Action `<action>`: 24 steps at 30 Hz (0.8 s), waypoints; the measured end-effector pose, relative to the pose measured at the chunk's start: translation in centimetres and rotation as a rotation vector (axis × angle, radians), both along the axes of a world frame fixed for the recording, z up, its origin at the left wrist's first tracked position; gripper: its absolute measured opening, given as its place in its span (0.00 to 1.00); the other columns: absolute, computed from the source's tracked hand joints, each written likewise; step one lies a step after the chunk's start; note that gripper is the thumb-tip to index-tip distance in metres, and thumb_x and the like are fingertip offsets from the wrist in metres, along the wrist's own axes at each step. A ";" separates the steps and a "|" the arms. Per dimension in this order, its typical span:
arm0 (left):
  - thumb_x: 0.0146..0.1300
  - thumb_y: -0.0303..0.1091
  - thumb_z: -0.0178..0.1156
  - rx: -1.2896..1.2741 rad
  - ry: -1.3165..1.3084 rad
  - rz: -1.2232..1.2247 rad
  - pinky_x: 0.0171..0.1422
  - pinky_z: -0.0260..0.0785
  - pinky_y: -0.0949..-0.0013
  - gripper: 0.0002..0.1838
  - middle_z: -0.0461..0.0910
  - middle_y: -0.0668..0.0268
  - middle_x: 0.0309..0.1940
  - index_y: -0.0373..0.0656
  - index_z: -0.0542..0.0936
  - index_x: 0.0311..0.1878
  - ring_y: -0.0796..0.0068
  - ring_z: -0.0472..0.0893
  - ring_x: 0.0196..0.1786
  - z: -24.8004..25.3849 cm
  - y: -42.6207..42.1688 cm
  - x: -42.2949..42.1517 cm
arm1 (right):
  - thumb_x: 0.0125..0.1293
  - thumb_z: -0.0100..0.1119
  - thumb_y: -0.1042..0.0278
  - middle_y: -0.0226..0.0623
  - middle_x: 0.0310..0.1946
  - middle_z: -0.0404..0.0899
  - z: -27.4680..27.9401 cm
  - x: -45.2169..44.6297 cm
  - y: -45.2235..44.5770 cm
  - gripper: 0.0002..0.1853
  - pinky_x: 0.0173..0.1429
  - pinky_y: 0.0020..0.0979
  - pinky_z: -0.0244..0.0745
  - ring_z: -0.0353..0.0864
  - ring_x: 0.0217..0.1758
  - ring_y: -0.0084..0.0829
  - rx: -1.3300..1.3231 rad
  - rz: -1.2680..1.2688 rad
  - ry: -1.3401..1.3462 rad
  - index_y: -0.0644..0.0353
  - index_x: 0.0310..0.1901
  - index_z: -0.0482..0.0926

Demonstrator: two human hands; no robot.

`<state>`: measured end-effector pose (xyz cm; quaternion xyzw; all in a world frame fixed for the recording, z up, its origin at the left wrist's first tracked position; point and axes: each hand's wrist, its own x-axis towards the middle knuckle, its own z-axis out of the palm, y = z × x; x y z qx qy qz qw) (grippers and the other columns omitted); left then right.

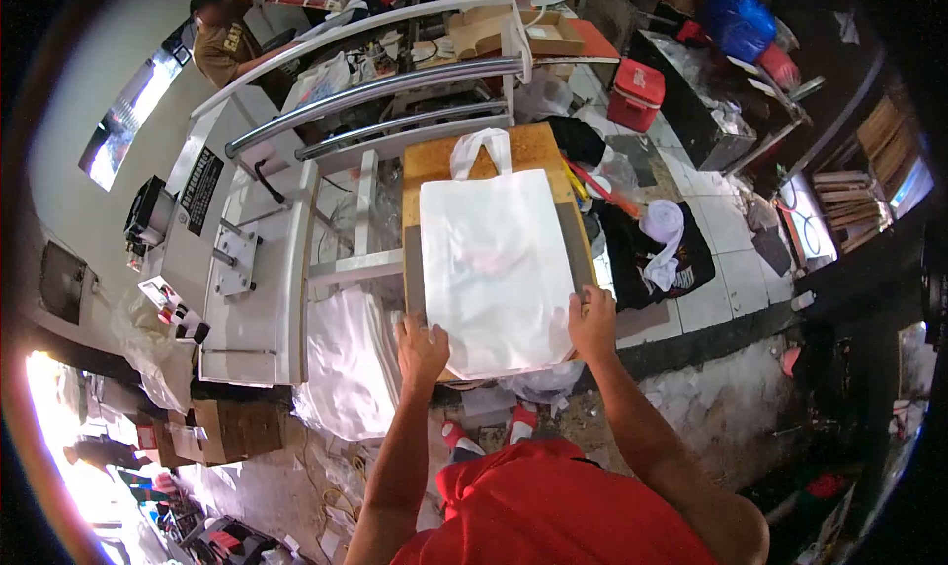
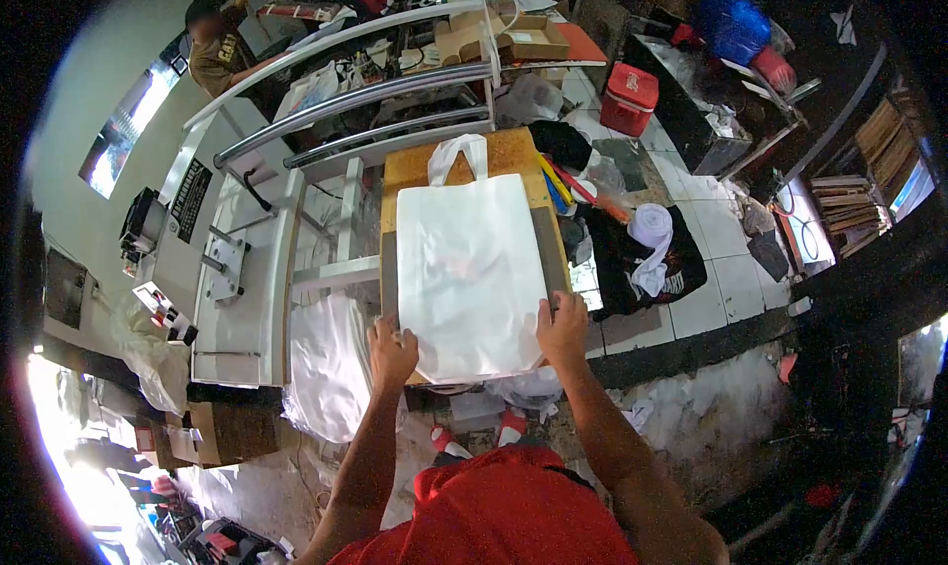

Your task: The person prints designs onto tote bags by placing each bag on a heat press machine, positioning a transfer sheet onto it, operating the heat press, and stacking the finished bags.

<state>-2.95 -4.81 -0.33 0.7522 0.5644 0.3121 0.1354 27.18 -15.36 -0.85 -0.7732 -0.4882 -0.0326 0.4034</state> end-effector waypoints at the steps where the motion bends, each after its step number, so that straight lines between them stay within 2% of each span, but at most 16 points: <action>1: 0.61 0.31 0.61 -0.087 -0.052 0.053 0.49 0.76 0.49 0.23 0.80 0.46 0.39 0.36 0.75 0.59 0.44 0.82 0.45 0.2 -0.4 -0.2 | 0.66 0.65 0.64 0.53 0.46 0.76 0.5 -0.2 -0.7 0.20 0.56 0.50 0.72 0.76 0.51 0.53 -0.071 -0.019 0.134 0.67 0.54 0.76; 2: 0.61 0.31 0.61 -0.093 -0.050 0.052 0.49 0.76 0.49 0.23 0.80 0.46 0.39 0.36 0.75 0.59 0.44 0.82 0.45 0.5 -0.8 -0.3 | 0.66 0.66 0.63 0.52 0.44 0.78 0.7 -0.3 -1.3 0.20 0.54 0.48 0.74 0.78 0.48 0.52 -0.142 -0.041 0.267 0.67 0.53 0.77; 3: 0.61 0.31 0.62 -0.192 -0.131 0.071 0.48 0.76 0.50 0.20 0.81 0.48 0.37 0.35 0.76 0.56 0.47 0.82 0.43 0.7 -1.1 -0.2 | 0.63 0.68 0.64 0.51 0.40 0.78 -1.0 -0.1 -1.5 0.19 0.51 0.47 0.75 0.79 0.44 0.52 -0.126 -0.053 0.206 0.67 0.50 0.77; 4: 0.62 0.31 0.62 -0.287 -0.213 0.090 0.48 0.77 0.51 0.17 0.82 0.49 0.36 0.35 0.77 0.53 0.49 0.83 0.41 0.9 -1.2 -0.2 | 0.63 0.68 0.64 0.51 0.40 0.78 -1.0 -0.3 -1.6 0.19 0.51 0.47 0.75 0.79 0.44 0.52 -0.126 -0.053 0.206 0.67 0.50 0.77; 7: 0.61 0.32 0.63 -0.232 -0.198 0.099 0.47 0.77 0.53 0.15 0.84 0.52 0.34 0.34 0.79 0.49 0.52 0.84 0.38 -0.3 -0.9 -0.2 | 0.62 0.69 0.67 0.50 0.39 0.78 -0.8 -0.8 -1.6 0.16 0.51 0.46 0.75 0.79 0.42 0.51 -0.135 -0.010 0.216 0.66 0.46 0.77; 10: 0.61 0.33 0.64 -0.255 -0.229 0.124 0.48 0.77 0.54 0.13 0.84 0.52 0.35 0.34 0.80 0.45 0.53 0.85 0.40 -0.4 -0.9 -0.1 | 0.61 0.69 0.68 0.50 0.39 0.78 -0.4 -1.0 -1.6 0.15 0.50 0.45 0.75 0.79 0.42 0.51 -0.122 -0.020 0.234 0.66 0.45 0.76; 20: 0.60 0.32 0.65 -0.298 -0.244 0.109 0.51 0.77 0.57 0.13 0.82 0.53 0.39 0.34 0.81 0.45 0.55 0.84 0.42 -0.9 -1.0 -0.7 | 0.61 0.69 0.68 0.47 0.38 0.78 -1.2 -0.8 -1.7 0.14 0.47 0.42 0.76 0.79 0.41 0.48 -0.040 0.017 0.195 0.64 0.45 0.78; 22: 0.62 0.33 0.64 -0.270 -0.132 0.088 0.49 0.77 0.59 0.12 0.83 0.53 0.38 0.34 0.80 0.45 0.57 0.84 0.40 -1.1 -0.7 -1.1 | 0.62 0.69 0.68 0.48 0.38 0.78 -1.0 -0.3 -1.7 0.13 0.47 0.41 0.77 0.80 0.41 0.47 -0.074 0.024 0.189 0.64 0.45 0.78; 23: 0.62 0.33 0.64 -0.290 -0.126 0.100 0.49 0.77 0.59 0.12 0.83 0.53 0.38 0.34 0.80 0.45 0.57 0.84 0.40 -0.6 -0.6 -1.4 | 0.64 0.67 0.68 0.49 0.37 0.78 -1.0 0.4 -1.8 0.13 0.47 0.42 0.76 0.81 0.41 0.47 -0.102 -0.027 0.308 0.65 0.45 0.76; 24: 0.64 0.32 0.63 -0.259 -0.232 0.151 0.48 0.77 0.60 0.11 0.83 0.53 0.37 0.34 0.80 0.45 0.58 0.84 0.39 -0.2 -0.7 -2.0 | 0.65 0.65 0.68 0.51 0.37 0.78 -1.2 0.6 -2.7 0.14 0.48 0.43 0.76 0.81 0.41 0.46 -0.141 -0.079 0.429 0.67 0.45 0.75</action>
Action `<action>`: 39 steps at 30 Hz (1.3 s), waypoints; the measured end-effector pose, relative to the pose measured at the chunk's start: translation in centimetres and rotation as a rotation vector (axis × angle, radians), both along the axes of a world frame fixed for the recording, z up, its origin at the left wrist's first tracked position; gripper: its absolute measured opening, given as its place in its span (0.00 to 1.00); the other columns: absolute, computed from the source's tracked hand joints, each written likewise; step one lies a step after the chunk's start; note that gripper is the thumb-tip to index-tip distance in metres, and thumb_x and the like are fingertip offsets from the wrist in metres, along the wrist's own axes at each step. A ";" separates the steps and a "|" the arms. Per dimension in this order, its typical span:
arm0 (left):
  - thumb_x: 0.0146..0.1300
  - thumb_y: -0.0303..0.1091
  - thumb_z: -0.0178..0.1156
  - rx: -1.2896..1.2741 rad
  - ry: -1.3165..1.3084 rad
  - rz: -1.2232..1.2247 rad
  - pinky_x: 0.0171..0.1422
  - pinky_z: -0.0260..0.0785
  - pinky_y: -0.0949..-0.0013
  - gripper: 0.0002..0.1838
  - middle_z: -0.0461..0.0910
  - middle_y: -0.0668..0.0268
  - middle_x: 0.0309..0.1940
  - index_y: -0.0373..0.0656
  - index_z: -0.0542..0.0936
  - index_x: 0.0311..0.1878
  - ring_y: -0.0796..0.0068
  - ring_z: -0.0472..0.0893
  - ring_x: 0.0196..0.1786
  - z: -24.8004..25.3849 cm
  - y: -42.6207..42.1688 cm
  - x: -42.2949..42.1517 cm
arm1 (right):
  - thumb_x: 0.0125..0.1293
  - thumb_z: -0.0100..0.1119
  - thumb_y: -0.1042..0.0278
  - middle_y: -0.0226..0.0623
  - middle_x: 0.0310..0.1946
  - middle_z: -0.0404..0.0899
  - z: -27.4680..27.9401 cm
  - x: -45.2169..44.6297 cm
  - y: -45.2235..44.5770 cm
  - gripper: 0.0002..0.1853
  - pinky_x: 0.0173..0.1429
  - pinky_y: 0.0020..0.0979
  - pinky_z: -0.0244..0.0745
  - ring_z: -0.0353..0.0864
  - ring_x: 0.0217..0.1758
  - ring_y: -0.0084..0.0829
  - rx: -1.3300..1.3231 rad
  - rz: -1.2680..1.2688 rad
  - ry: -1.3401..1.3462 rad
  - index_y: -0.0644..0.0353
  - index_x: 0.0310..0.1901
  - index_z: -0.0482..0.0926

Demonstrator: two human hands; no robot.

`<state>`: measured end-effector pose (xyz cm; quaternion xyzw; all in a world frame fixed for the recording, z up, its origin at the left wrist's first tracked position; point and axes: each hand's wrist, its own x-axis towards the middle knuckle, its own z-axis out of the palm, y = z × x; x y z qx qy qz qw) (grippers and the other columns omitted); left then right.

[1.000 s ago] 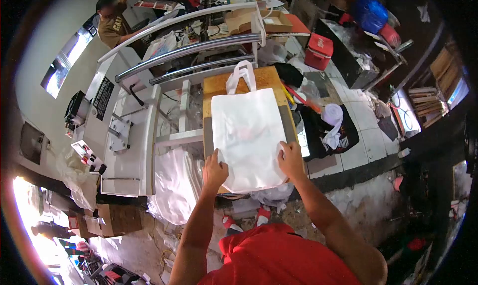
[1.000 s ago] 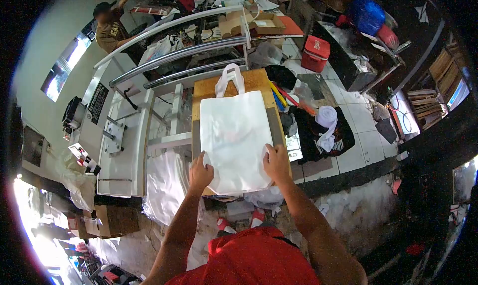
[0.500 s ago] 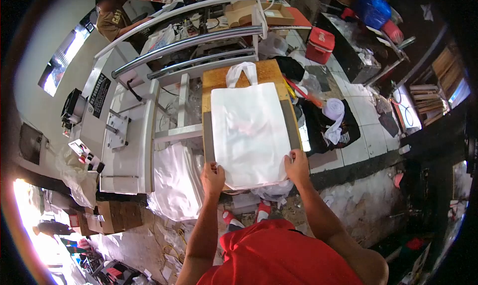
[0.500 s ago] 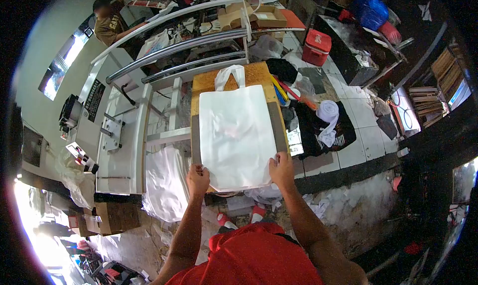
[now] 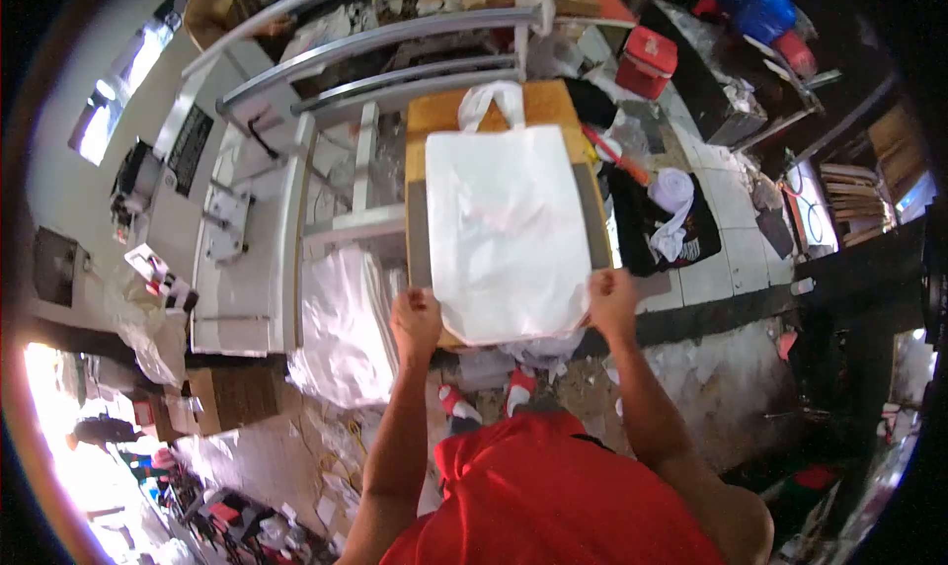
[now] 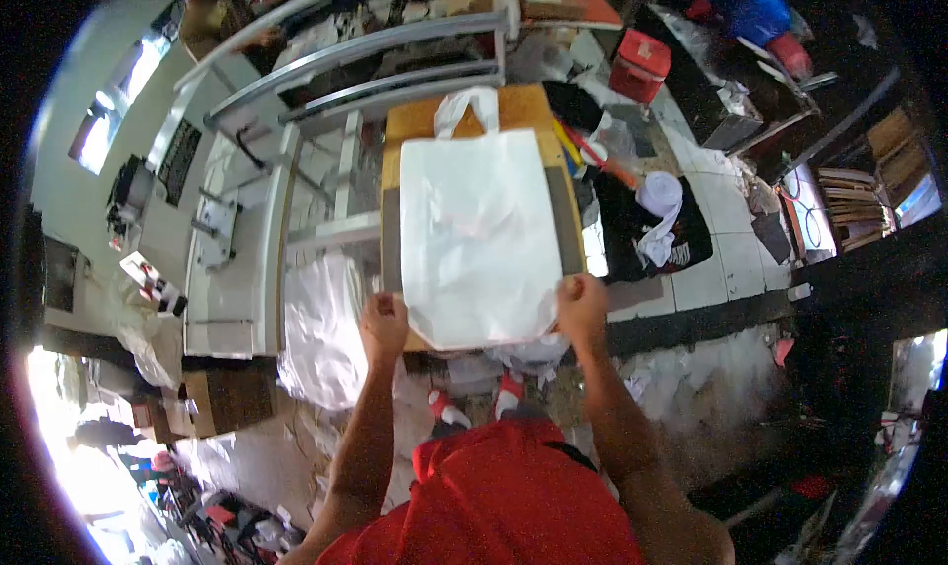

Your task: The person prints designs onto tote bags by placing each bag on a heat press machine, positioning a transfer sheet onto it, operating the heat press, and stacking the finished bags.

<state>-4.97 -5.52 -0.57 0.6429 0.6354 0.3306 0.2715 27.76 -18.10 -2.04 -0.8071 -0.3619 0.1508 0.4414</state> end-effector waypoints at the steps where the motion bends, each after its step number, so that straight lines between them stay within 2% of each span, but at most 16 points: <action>1: 0.66 0.31 0.62 0.031 -0.093 0.078 0.47 0.77 0.61 0.10 0.84 0.54 0.36 0.34 0.80 0.45 0.59 0.84 0.38 0.8 -0.5 -0.9 | 0.67 0.63 0.67 0.51 0.35 0.79 1.4 -0.1 -1.4 0.13 0.47 0.43 0.76 0.82 0.40 0.47 -0.029 -0.155 0.024 0.67 0.44 0.75; 2: 0.68 0.30 0.59 0.040 -0.138 0.120 0.46 0.76 0.61 0.09 0.84 0.54 0.35 0.35 0.80 0.46 0.60 0.84 0.37 2.2 -1.2 -2.2 | 0.68 0.61 0.67 0.52 0.34 0.81 2.5 0.2 -2.4 0.12 0.45 0.42 0.76 0.83 0.38 0.47 -0.055 -0.306 0.042 0.68 0.44 0.75; 4: 0.69 0.28 0.57 0.075 -0.123 0.214 0.45 0.76 0.61 0.08 0.83 0.55 0.34 0.36 0.79 0.46 0.60 0.84 0.36 -0.2 -2.5 -6.9 | 0.72 0.56 0.64 0.52 0.35 0.83 -5.5 3.3 -7.1 0.12 0.44 0.44 0.77 0.84 0.39 0.52 0.074 -0.340 -0.070 0.67 0.44 0.74; 5: 0.68 0.27 0.56 0.073 -0.055 0.249 0.45 0.76 0.61 0.07 0.83 0.55 0.34 0.36 0.79 0.46 0.61 0.83 0.36 -1.5 -3.8 -9.2 | 0.72 0.57 0.62 0.48 0.38 0.84 -8.0 2.1 -8.1 0.14 0.51 0.43 0.77 0.85 0.45 0.45 -0.155 -0.301 0.003 0.67 0.46 0.77; 8: 0.65 0.24 0.57 -0.006 0.014 0.179 0.41 0.76 0.59 0.04 0.82 0.55 0.31 0.37 0.78 0.42 0.55 0.84 0.34 -6.7 -8.7 -14.7 | 0.71 0.58 0.59 0.48 0.50 0.83 -26.0 -2.1 -12.0 0.18 0.63 0.45 0.75 0.81 0.60 0.46 -0.493 0.361 -0.071 0.65 0.53 0.78; 10: 0.64 0.24 0.58 -0.144 0.090 0.107 0.39 0.76 0.57 0.04 0.82 0.52 0.31 0.38 0.78 0.42 0.52 0.84 0.34 -11.0 -13.5 -17.2 | 0.64 0.66 0.58 0.51 0.60 0.75 -23.7 -10.4 -5.9 0.25 0.69 0.50 0.69 0.72 0.67 0.52 -0.421 0.637 -0.419 0.63 0.58 0.76; 12: 0.64 0.25 0.59 -0.227 0.091 -0.048 0.39 0.77 0.55 0.06 0.83 0.50 0.32 0.39 0.78 0.43 0.50 0.86 0.36 -13.4 -18.3 -18.7 | 0.56 0.75 0.57 0.55 0.70 0.66 -23.7 -15.9 0.3 0.35 0.75 0.55 0.62 0.63 0.74 0.58 -0.255 0.722 -0.673 0.61 0.64 0.74; 16: 0.65 0.30 0.61 -0.699 -0.112 -0.042 0.43 0.79 0.56 0.08 0.84 0.53 0.35 0.40 0.79 0.46 0.52 0.86 0.38 -14.7 -26.5 -21.4 | 0.53 0.77 0.56 0.54 0.69 0.67 -26.2 -21.5 9.9 0.39 0.75 0.55 0.61 0.64 0.73 0.57 -0.225 0.722 -0.643 0.60 0.65 0.72; 19: 0.65 0.31 0.63 -0.851 -0.029 -0.029 0.44 0.80 0.57 0.10 0.85 0.54 0.36 0.39 0.79 0.47 0.53 0.87 0.38 -15.0 -30.1 -24.6 | 0.50 0.79 0.55 0.52 0.68 0.68 -29.1 -24.3 14.4 0.43 0.74 0.56 0.60 0.64 0.73 0.56 -0.266 0.667 -0.592 0.59 0.67 0.71; 23: 0.64 0.31 0.64 -0.898 -0.040 -0.022 0.44 0.80 0.57 0.11 0.85 0.54 0.37 0.38 0.79 0.47 0.56 0.87 0.38 -15.7 -31.9 -28.9 | 0.46 0.83 0.53 0.50 0.66 0.69 -32.7 -26.0 15.7 0.48 0.72 0.56 0.60 0.65 0.71 0.54 -0.539 0.742 -0.339 0.58 0.68 0.69; 28: 0.63 0.30 0.64 -0.898 0.045 -0.006 0.43 0.81 0.59 0.11 0.85 0.54 0.38 0.38 0.79 0.47 0.59 0.88 0.37 -17.7 -31.8 -31.9 | 0.43 0.84 0.51 0.46 0.65 0.70 -32.4 -26.8 15.1 0.49 0.66 0.54 0.63 0.64 0.72 0.50 -0.611 0.841 -0.516 0.58 0.67 0.70; 31: 0.63 0.30 0.64 -0.901 0.050 -0.018 0.44 0.81 0.59 0.11 0.85 0.54 0.38 0.38 0.79 0.48 0.59 0.88 0.38 -17.5 -30.1 -31.7 | 0.47 0.82 0.50 0.46 0.59 0.77 -34.1 -25.8 14.8 0.41 0.66 0.56 0.61 0.70 0.67 0.50 -0.489 0.805 -0.567 0.57 0.62 0.75; 33: 0.64 0.30 0.63 -0.932 0.000 -0.011 0.45 0.81 0.60 0.12 0.85 0.53 0.40 0.37 0.79 0.49 0.59 0.88 0.40 -17.6 -29.3 -31.6 | 0.53 0.79 0.54 0.45 0.48 0.83 -34.4 -24.5 15.2 0.28 0.64 0.55 0.64 0.76 0.60 0.52 -0.434 0.723 -0.356 0.56 0.53 0.80; 36: 0.64 0.30 0.63 -0.958 -0.066 -0.017 0.47 0.81 0.60 0.12 0.85 0.53 0.41 0.37 0.80 0.49 0.59 0.88 0.41 -17.1 -27.4 -30.3 | 0.59 0.73 0.61 0.46 0.40 0.84 -31.7 -23.9 15.4 0.17 0.61 0.53 0.68 0.80 0.53 0.53 -0.334 0.614 -0.257 0.57 0.46 0.81; 37: 0.64 0.30 0.63 -0.949 -0.069 -0.020 0.47 0.81 0.60 0.12 0.85 0.53 0.41 0.37 0.80 0.49 0.59 0.88 0.41 -17.4 -27.1 -30.0 | 0.60 0.69 0.65 0.47 0.42 0.84 -28.2 -24.4 15.7 0.15 0.57 0.51 0.73 0.81 0.52 0.52 -0.448 0.581 -0.014 0.59 0.46 0.80; 39: 0.64 0.30 0.63 -0.921 -0.049 -0.071 0.48 0.80 0.59 0.13 0.86 0.54 0.42 0.37 0.80 0.50 0.58 0.88 0.42 -18.0 -26.8 -29.5 | 0.60 0.69 0.65 0.47 0.42 0.84 -29.9 -23.3 15.5 0.14 0.56 0.50 0.73 0.81 0.52 0.52 -0.448 0.577 -0.012 0.59 0.46 0.80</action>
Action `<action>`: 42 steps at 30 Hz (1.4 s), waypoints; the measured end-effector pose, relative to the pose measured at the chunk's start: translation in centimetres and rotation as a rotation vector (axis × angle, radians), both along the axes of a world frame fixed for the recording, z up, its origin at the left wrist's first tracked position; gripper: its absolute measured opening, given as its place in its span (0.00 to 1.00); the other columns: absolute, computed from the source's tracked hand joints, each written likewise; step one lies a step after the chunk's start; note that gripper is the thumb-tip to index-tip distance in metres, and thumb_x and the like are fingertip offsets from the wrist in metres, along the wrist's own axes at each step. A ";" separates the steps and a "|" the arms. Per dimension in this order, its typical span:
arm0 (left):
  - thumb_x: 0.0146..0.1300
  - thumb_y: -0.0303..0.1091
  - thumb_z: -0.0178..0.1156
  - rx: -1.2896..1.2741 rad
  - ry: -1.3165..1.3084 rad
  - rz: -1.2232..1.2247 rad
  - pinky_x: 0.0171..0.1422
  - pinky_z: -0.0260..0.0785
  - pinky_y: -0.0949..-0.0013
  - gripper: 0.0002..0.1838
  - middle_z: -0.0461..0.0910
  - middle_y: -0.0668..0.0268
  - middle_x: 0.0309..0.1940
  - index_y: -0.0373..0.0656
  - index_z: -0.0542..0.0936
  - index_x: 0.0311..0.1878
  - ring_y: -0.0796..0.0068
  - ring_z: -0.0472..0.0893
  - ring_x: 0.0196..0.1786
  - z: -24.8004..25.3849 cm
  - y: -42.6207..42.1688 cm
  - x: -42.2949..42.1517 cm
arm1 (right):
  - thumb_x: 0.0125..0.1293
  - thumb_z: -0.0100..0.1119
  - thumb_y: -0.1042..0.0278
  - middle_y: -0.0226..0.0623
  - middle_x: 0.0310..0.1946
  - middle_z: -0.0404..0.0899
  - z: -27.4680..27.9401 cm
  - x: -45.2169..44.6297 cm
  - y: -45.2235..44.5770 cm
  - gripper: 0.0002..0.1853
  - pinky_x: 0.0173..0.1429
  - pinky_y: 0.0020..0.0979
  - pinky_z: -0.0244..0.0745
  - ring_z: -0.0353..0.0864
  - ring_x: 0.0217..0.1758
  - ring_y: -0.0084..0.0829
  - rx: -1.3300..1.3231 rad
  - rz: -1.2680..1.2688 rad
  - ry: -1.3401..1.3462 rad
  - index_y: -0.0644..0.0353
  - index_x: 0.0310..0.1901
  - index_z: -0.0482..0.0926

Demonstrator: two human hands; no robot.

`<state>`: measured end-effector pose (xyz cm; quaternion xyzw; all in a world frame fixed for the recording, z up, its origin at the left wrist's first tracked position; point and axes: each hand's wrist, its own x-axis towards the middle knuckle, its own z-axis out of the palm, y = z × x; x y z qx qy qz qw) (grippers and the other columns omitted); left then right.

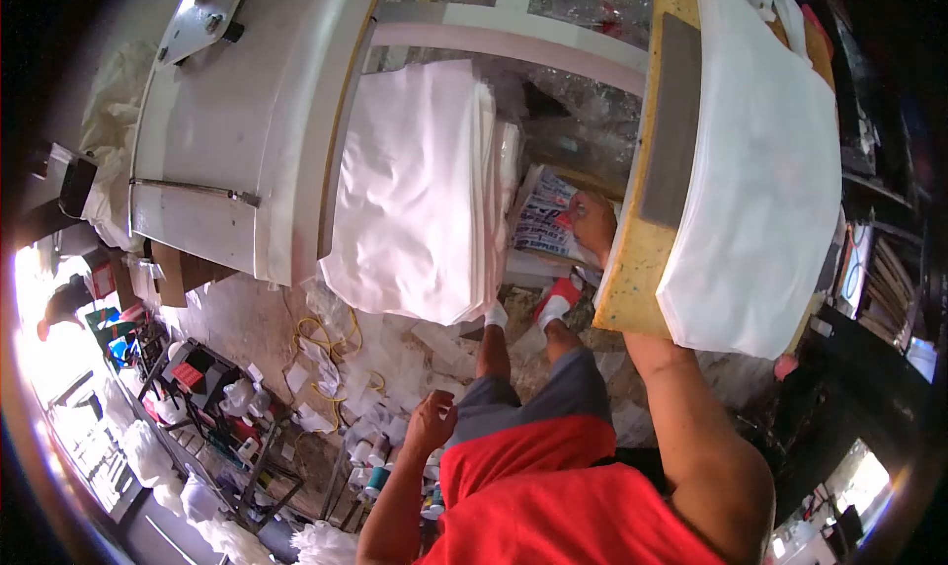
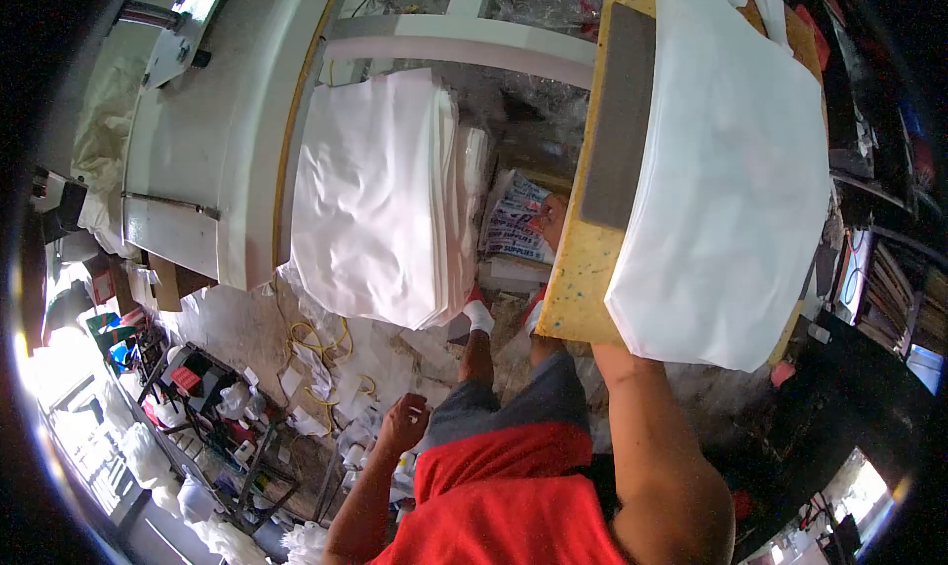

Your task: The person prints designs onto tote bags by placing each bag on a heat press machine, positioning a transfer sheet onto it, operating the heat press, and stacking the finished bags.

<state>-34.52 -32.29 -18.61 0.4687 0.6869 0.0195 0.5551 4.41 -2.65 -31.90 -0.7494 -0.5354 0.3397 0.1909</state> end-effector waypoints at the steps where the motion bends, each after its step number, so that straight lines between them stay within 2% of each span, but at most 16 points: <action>1: 0.64 0.30 0.63 0.003 0.003 0.002 0.48 0.80 0.59 0.13 0.86 0.54 0.42 0.37 0.80 0.50 0.58 0.88 0.42 0.2 0.4 0.4 | 0.60 0.68 0.66 0.47 0.42 0.84 0.0 0.1 -0.1 0.13 0.56 0.50 0.73 0.81 0.52 0.52 -0.002 0.016 -0.011 0.58 0.46 0.81; 7: 0.63 0.29 0.64 0.000 0.006 -0.025 0.53 0.79 0.58 0.13 0.85 0.55 0.44 0.38 0.80 0.50 0.57 0.87 0.46 1.7 2.9 3.1 | 0.62 0.65 0.68 0.47 0.43 0.84 2.2 0.3 -0.1 0.10 0.55 0.49 0.75 0.82 0.50 0.51 0.077 0.179 -0.153 0.57 0.44 0.82; 10: 0.62 0.30 0.65 0.136 0.025 -0.151 0.60 0.75 0.55 0.18 0.83 0.53 0.51 0.38 0.79 0.55 0.52 0.83 0.55 2.4 4.0 4.5 | 0.62 0.64 0.70 0.47 0.43 0.84 6.6 -0.9 -2.4 0.08 0.54 0.48 0.76 0.82 0.50 0.51 0.136 0.316 -0.198 0.56 0.43 0.82; 12: 0.60 0.32 0.67 0.407 0.077 -0.149 0.67 0.71 0.52 0.24 0.78 0.49 0.57 0.39 0.76 0.60 0.47 0.77 0.64 4.3 6.2 6.8 | 0.63 0.63 0.70 0.47 0.44 0.84 10.1 -1.8 -6.1 0.07 0.54 0.48 0.77 0.83 0.49 0.51 0.119 0.428 -0.155 0.56 0.43 0.83; 16: 0.57 0.35 0.69 0.538 0.103 -0.175 0.71 0.67 0.51 0.30 0.72 0.44 0.64 0.40 0.74 0.64 0.43 0.72 0.68 9.6 10.1 11.3 | 0.64 0.62 0.72 0.44 0.45 0.84 16.5 -1.5 -16.0 0.09 0.52 0.45 0.79 0.84 0.48 0.48 -0.070 0.597 0.169 0.57 0.45 0.84; 19: 0.58 0.37 0.70 0.389 -0.080 -0.295 0.64 0.73 0.53 0.27 0.79 0.44 0.56 0.40 0.77 0.60 0.49 0.80 0.60 12.0 11.6 13.6 | 0.63 0.65 0.69 0.43 0.46 0.84 23.5 1.6 -17.9 0.13 0.51 0.44 0.80 0.85 0.48 0.45 -0.094 0.588 0.313 0.58 0.50 0.83; 21: 0.60 0.37 0.69 -0.020 -0.198 -0.306 0.52 0.78 0.59 0.19 0.85 0.50 0.40 0.40 0.82 0.52 0.58 0.87 0.45 16.6 14.8 15.9 | 0.63 0.67 0.67 0.44 0.48 0.84 30.1 4.7 -17.6 0.17 0.52 0.44 0.80 0.86 0.49 0.43 -0.083 0.502 0.337 0.58 0.53 0.82; 22: 0.63 0.34 0.67 0.177 -0.250 -0.327 0.41 0.77 0.65 0.10 0.85 0.58 0.28 0.41 0.83 0.45 0.70 0.85 0.32 15.8 14.9 16.1 | 0.61 0.70 0.65 0.44 0.47 0.85 34.5 6.6 -16.5 0.22 0.52 0.43 0.81 0.87 0.49 0.41 -0.248 0.398 0.380 0.56 0.58 0.80; 23: 0.63 0.34 0.67 0.196 -0.265 -0.363 0.41 0.77 0.65 0.10 0.85 0.58 0.28 0.41 0.83 0.45 0.70 0.85 0.32 17.0 16.5 17.1 | 0.60 0.73 0.63 0.44 0.47 0.86 37.3 8.7 -15.7 0.28 0.52 0.42 0.81 0.87 0.48 0.38 -0.411 0.292 0.431 0.55 0.62 0.78; 25: 0.66 0.30 0.64 0.254 -0.385 -0.230 0.40 0.76 0.67 0.06 0.86 0.60 0.30 0.39 0.83 0.43 0.76 0.83 0.33 19.9 21.0 19.8 | 0.60 0.75 0.64 0.41 0.42 0.87 38.6 14.5 -15.6 0.34 0.52 0.38 0.81 0.87 0.46 0.32 -0.308 0.337 0.340 0.56 0.67 0.73; 29: 0.69 0.31 0.64 0.325 -0.502 -0.132 0.45 0.79 0.68 0.12 0.86 0.61 0.35 0.30 0.80 0.48 0.76 0.85 0.38 20.9 28.9 25.6 | 0.60 0.74 0.71 0.35 0.35 0.85 38.6 22.6 -12.6 0.32 0.44 0.32 0.80 0.84 0.38 0.25 0.077 -0.113 0.528 0.60 0.66 0.72; 31: 0.69 0.31 0.60 0.415 -0.465 -0.039 0.43 0.79 0.67 0.12 0.88 0.60 0.32 0.32 0.82 0.48 0.73 0.87 0.36 21.2 31.6 29.8 | 0.60 0.73 0.71 0.36 0.34 0.84 38.0 23.9 -8.8 0.30 0.42 0.30 0.79 0.84 0.37 0.24 0.296 -0.281 0.496 0.61 0.64 0.73; 36: 0.66 0.34 0.63 0.749 -0.165 -0.017 0.41 0.80 0.66 0.15 0.87 0.57 0.33 0.33 0.81 0.50 0.69 0.88 0.33 19.2 36.9 35.4 | 0.59 0.74 0.67 0.44 0.34 0.84 34.6 26.2 0.7 0.30 0.42 0.38 0.80 0.85 0.36 0.38 0.597 -0.400 0.056 0.63 0.61 0.72; 39: 0.61 0.35 0.65 0.853 -0.031 -0.021 0.46 0.80 0.62 0.18 0.88 0.56 0.33 0.36 0.82 0.52 0.63 0.88 0.35 19.3 37.6 36.5 | 0.58 0.73 0.67 0.50 0.42 0.82 34.5 26.0 2.1 0.30 0.51 0.46 0.78 0.83 0.44 0.48 0.496 -0.387 -0.047 0.63 0.60 0.72; 41: 0.61 0.34 0.66 0.882 0.040 -0.090 0.47 0.80 0.59 0.18 0.87 0.57 0.31 0.36 0.83 0.52 0.59 0.88 0.36 19.9 37.4 36.7 | 0.57 0.72 0.69 0.51 0.50 0.77 34.3 25.0 0.6 0.30 0.60 0.50 0.72 0.76 0.55 0.54 0.718 -0.322 -0.474 0.61 0.61 0.72; 42: 0.61 0.34 0.66 0.886 0.040 -0.087 0.47 0.80 0.59 0.18 0.87 0.57 0.31 0.36 0.83 0.52 0.59 0.88 0.36 19.8 37.4 36.6 | 0.57 0.71 0.70 0.48 0.55 0.73 34.5 24.8 -0.4 0.27 0.63 0.49 0.69 0.71 0.60 0.54 0.688 -0.269 -0.425 0.60 0.58 0.75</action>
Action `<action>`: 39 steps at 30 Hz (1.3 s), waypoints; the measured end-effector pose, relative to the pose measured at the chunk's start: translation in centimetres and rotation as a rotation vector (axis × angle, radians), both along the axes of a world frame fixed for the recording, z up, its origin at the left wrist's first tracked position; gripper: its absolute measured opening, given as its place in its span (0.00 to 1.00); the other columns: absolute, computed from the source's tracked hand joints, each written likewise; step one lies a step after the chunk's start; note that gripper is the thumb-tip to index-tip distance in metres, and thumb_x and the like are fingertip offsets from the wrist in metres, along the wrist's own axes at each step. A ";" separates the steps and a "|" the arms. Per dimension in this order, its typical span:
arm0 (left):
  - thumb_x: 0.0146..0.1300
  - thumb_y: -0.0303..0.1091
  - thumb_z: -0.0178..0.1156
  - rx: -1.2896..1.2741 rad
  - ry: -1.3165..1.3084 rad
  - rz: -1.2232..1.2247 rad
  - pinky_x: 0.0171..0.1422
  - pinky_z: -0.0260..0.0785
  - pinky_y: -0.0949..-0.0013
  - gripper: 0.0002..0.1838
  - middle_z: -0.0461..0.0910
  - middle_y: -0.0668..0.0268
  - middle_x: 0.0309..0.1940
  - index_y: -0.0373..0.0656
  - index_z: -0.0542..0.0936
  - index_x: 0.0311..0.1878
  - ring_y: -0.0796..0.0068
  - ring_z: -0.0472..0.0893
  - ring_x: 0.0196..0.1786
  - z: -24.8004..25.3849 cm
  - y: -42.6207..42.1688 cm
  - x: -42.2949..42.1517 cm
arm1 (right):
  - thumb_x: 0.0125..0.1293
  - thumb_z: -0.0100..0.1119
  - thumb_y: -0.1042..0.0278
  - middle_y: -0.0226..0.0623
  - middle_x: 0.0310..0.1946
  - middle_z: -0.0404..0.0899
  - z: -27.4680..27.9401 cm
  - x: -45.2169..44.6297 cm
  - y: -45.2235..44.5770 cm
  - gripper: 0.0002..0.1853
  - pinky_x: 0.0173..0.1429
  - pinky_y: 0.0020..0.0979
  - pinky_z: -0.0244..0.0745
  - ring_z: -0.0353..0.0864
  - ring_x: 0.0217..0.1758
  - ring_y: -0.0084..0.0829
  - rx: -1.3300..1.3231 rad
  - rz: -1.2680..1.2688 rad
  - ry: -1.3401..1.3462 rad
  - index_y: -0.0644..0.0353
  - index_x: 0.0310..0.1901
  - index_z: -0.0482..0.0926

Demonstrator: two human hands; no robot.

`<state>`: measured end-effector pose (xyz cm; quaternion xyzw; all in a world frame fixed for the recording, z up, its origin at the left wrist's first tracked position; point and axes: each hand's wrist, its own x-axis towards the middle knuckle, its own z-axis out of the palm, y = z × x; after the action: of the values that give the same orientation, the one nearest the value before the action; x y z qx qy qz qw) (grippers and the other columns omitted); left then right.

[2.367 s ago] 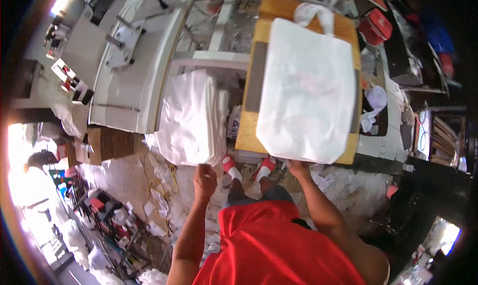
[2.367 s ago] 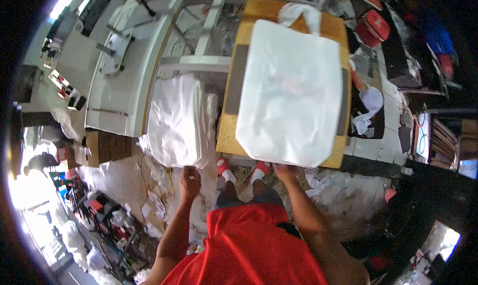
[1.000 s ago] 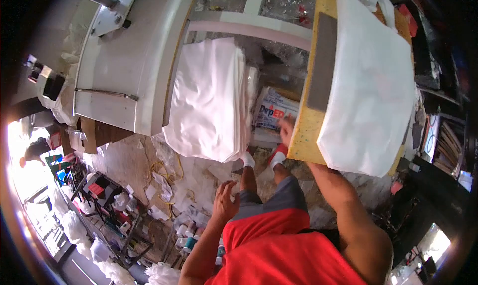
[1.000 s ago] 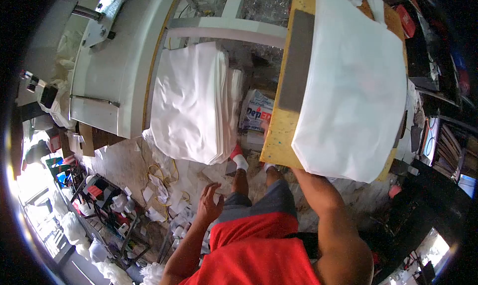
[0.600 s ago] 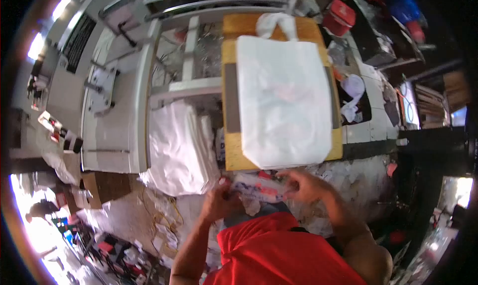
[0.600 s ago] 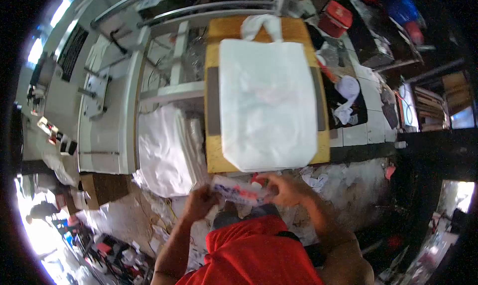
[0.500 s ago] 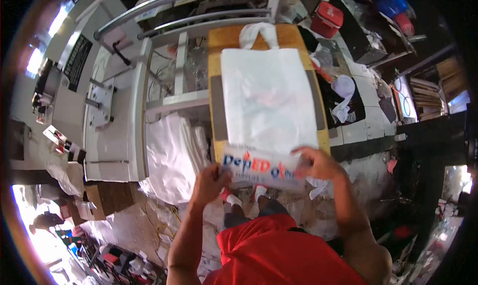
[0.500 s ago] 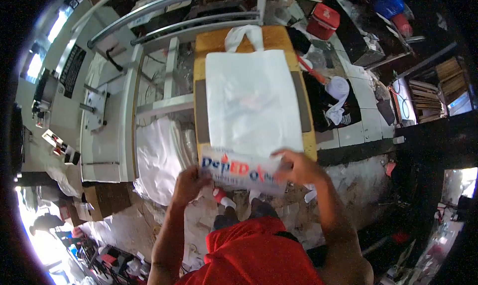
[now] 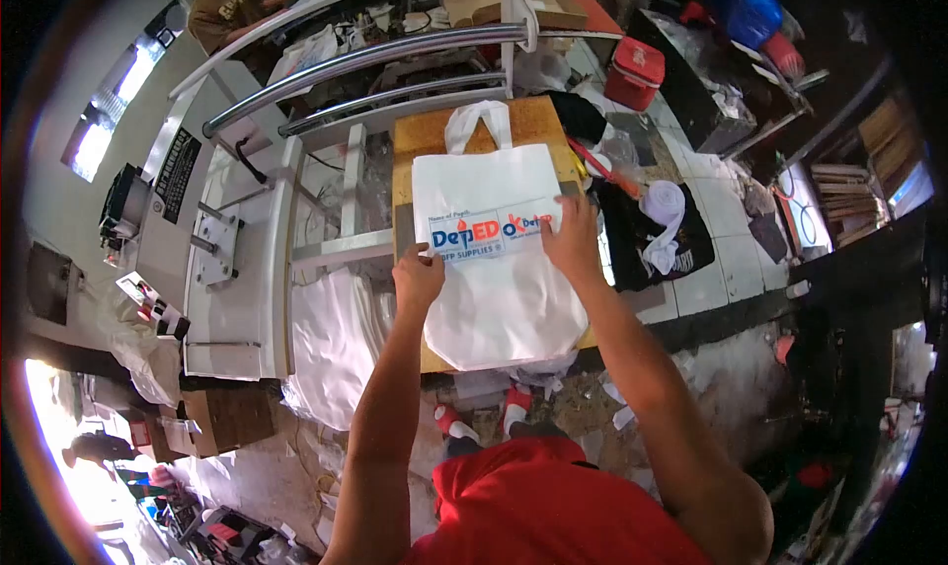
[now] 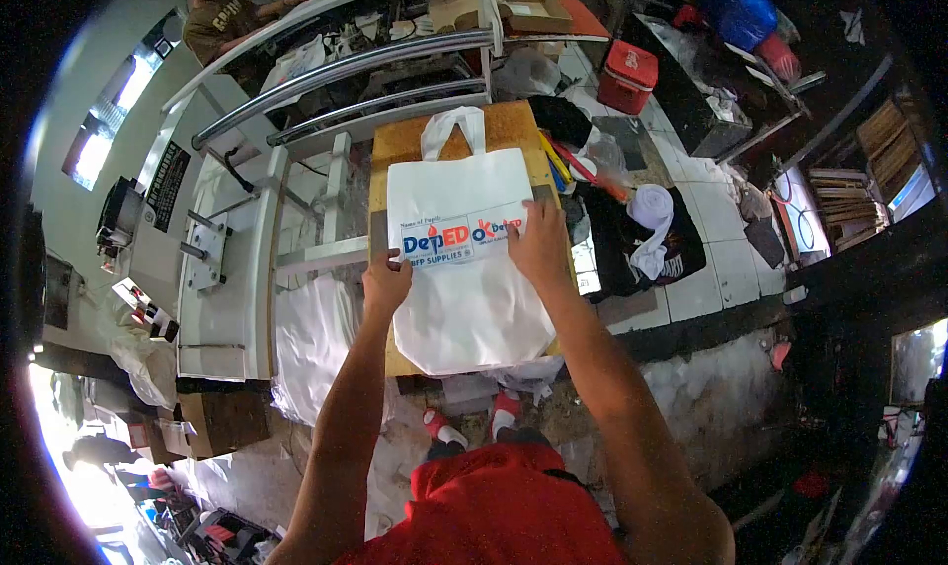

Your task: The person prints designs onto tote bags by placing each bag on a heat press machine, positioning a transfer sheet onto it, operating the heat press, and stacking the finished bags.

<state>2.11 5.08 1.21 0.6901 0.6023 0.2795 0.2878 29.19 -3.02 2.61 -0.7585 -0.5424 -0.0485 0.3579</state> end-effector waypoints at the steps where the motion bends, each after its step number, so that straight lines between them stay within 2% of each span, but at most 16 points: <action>1: 0.61 0.34 0.66 0.008 -0.029 -0.006 0.50 0.78 0.57 0.19 0.87 0.54 0.35 0.34 0.81 0.53 0.56 0.87 0.40 -0.5 0.1 -0.1 | 0.57 0.71 0.70 0.48 0.55 0.73 0.1 -0.3 -0.8 0.27 0.63 0.49 0.69 0.71 0.60 0.54 0.004 0.003 -0.002 0.60 0.58 0.75; 2: 0.60 0.34 0.65 0.013 -0.057 -0.012 0.53 0.77 0.56 0.20 0.86 0.51 0.39 0.33 0.80 0.54 0.52 0.86 0.44 -0.7 -0.1 -0.3 | 0.57 0.70 0.68 0.46 0.56 0.74 -0.1 -0.7 -1.8 0.24 0.62 0.49 0.69 0.71 0.60 0.52 0.027 0.098 -0.096 0.60 0.56 0.77; 3: 0.60 0.34 0.65 0.014 -0.056 -0.012 0.53 0.77 0.56 0.20 0.86 0.51 0.39 0.33 0.80 0.54 0.52 0.86 0.44 -0.9 -0.6 -0.4 | 0.58 0.70 0.67 0.44 0.56 0.74 -0.2 -1.0 -2.8 0.22 0.62 0.49 0.69 0.72 0.60 0.50 0.050 0.191 -0.190 0.60 0.54 0.79; 5: 0.61 0.32 0.64 0.280 -0.035 -0.047 0.60 0.73 0.54 0.19 0.82 0.47 0.48 0.34 0.80 0.54 0.48 0.81 0.52 -0.7 -2.0 -0.3 | 0.59 0.69 0.66 0.43 0.58 0.74 -1.6 -1.6 -3.9 0.20 0.62 0.50 0.69 0.71 0.60 0.49 0.008 0.184 -0.188 0.60 0.53 0.80; 6: 0.61 0.31 0.63 0.332 0.119 -0.146 0.65 0.68 0.52 0.19 0.78 0.48 0.56 0.37 0.80 0.56 0.47 0.75 0.59 -0.5 -2.5 -0.4 | 0.59 0.68 0.64 0.42 0.59 0.74 -2.5 -1.7 -4.2 0.19 0.62 0.51 0.68 0.71 0.61 0.48 -0.037 0.176 -0.186 0.59 0.52 0.81; 10: 0.62 0.31 0.63 0.434 0.241 -0.196 0.68 0.65 0.49 0.19 0.78 0.55 0.58 0.41 0.80 0.57 0.49 0.73 0.62 -1.3 -4.6 0.2 | 0.61 0.67 0.62 0.41 0.61 0.74 -3.3 -2.0 -4.8 0.19 0.63 0.53 0.67 0.70 0.64 0.47 -0.107 0.154 -0.144 0.58 0.53 0.81; 13: 0.62 0.32 0.63 0.470 0.197 -0.176 0.70 0.63 0.49 0.20 0.77 0.56 0.59 0.41 0.80 0.58 0.50 0.72 0.63 -2.2 -4.7 0.2 | 0.62 0.66 0.62 0.40 0.61 0.74 -3.8 -1.9 -5.0 0.19 0.64 0.53 0.66 0.69 0.66 0.47 -0.091 0.136 -0.136 0.56 0.54 0.82; 39: 0.60 0.32 0.64 0.462 0.153 -0.145 0.69 0.64 0.51 0.19 0.78 0.58 0.57 0.41 0.82 0.55 0.52 0.73 0.63 -3.1 -4.9 -0.2 | 0.58 0.68 0.66 0.38 0.58 0.76 -4.1 -2.2 -5.2 0.18 0.65 0.50 0.66 0.72 0.64 0.43 0.010 0.126 -0.115 0.55 0.50 0.83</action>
<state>1.86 0.23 -1.85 0.7981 0.4915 0.3352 0.0953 27.03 -8.22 -1.47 -0.7170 -0.6085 -0.0721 0.3324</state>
